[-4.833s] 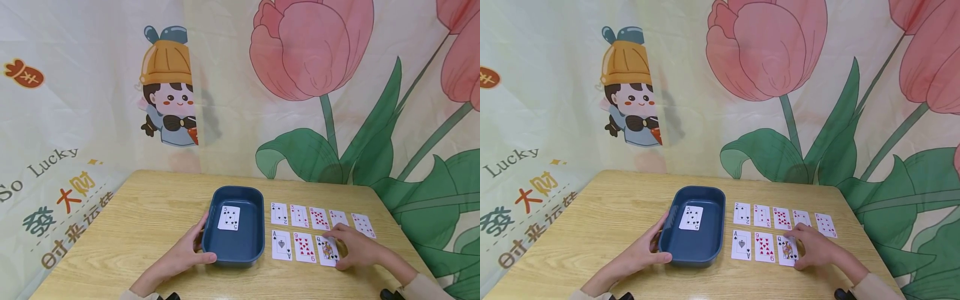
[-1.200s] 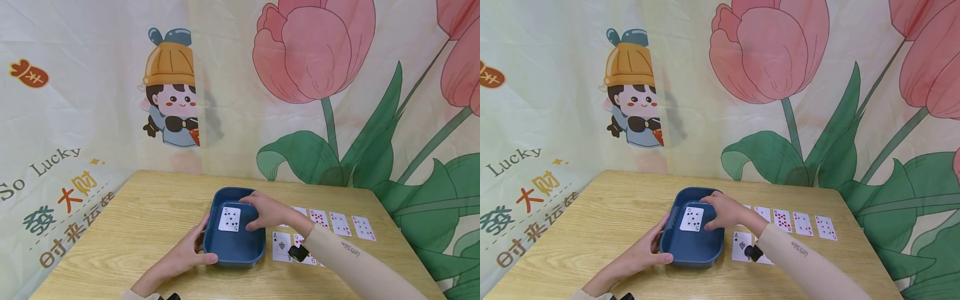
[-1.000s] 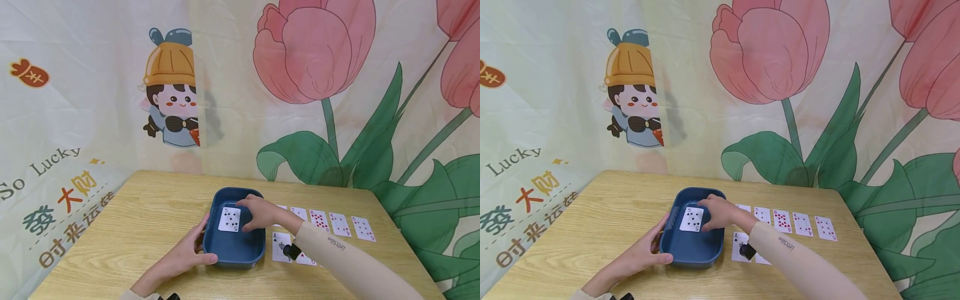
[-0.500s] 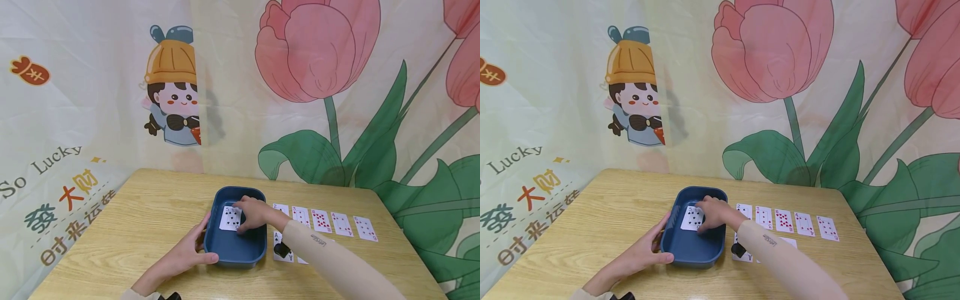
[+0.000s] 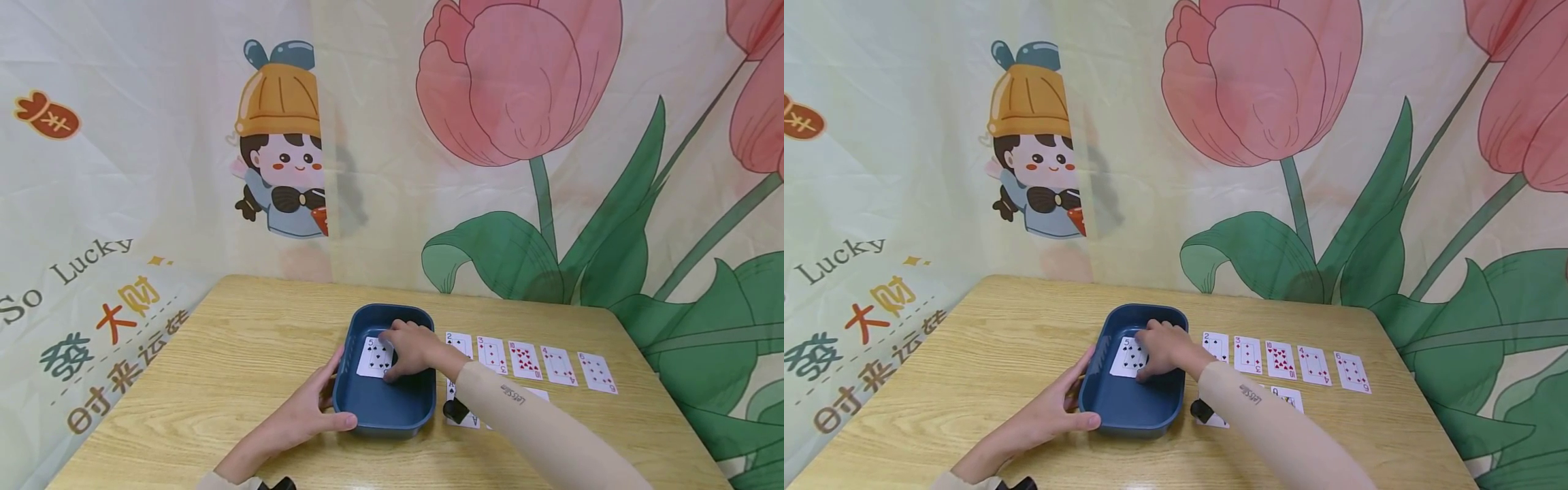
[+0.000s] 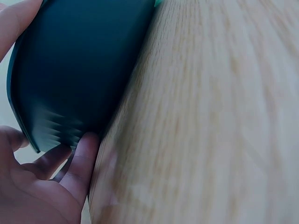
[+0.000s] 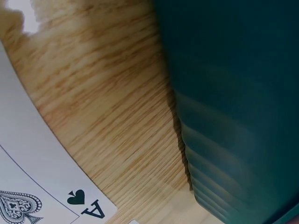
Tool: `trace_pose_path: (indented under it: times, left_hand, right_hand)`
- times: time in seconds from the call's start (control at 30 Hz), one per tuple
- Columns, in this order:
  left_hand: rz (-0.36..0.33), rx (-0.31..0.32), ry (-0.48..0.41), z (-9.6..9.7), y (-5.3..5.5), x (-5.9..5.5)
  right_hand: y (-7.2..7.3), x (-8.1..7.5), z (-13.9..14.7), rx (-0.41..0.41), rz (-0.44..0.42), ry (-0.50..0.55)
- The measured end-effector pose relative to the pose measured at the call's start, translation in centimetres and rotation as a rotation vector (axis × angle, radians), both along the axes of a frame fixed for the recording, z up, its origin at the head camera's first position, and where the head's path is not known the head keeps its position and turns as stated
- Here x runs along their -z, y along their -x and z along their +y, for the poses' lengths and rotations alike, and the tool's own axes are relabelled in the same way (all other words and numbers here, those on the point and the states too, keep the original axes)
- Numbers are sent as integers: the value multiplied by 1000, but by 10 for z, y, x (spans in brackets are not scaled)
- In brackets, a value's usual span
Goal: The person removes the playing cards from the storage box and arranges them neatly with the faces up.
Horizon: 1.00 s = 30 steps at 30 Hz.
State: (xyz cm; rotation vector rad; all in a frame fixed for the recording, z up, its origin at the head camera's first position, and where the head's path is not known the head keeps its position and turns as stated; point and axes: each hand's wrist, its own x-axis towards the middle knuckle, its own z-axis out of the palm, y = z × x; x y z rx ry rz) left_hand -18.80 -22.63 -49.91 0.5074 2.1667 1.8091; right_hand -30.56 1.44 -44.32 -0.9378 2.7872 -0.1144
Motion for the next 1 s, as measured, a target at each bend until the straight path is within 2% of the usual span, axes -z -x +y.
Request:
trace_pose_path:
  times: [0.33, 0.6, 0.77, 1.0]
  left_hand:
    - [2, 13, -7, 0, 0, -1]
    - [4, 22, -24, 0, 1, 0]
    - [11, 20, -28, 0, 1, 0]
    - [26, 3, -17, 0, 0, 0]
  right_hand:
    - [0, -2, 0, 30, -20, 44]
    - [0, -13, 8, 5, -24, 113]
    - [-4, -24, 17, -21, -25, 157]
    - [-15, -48, 39, -57, -66, 252]
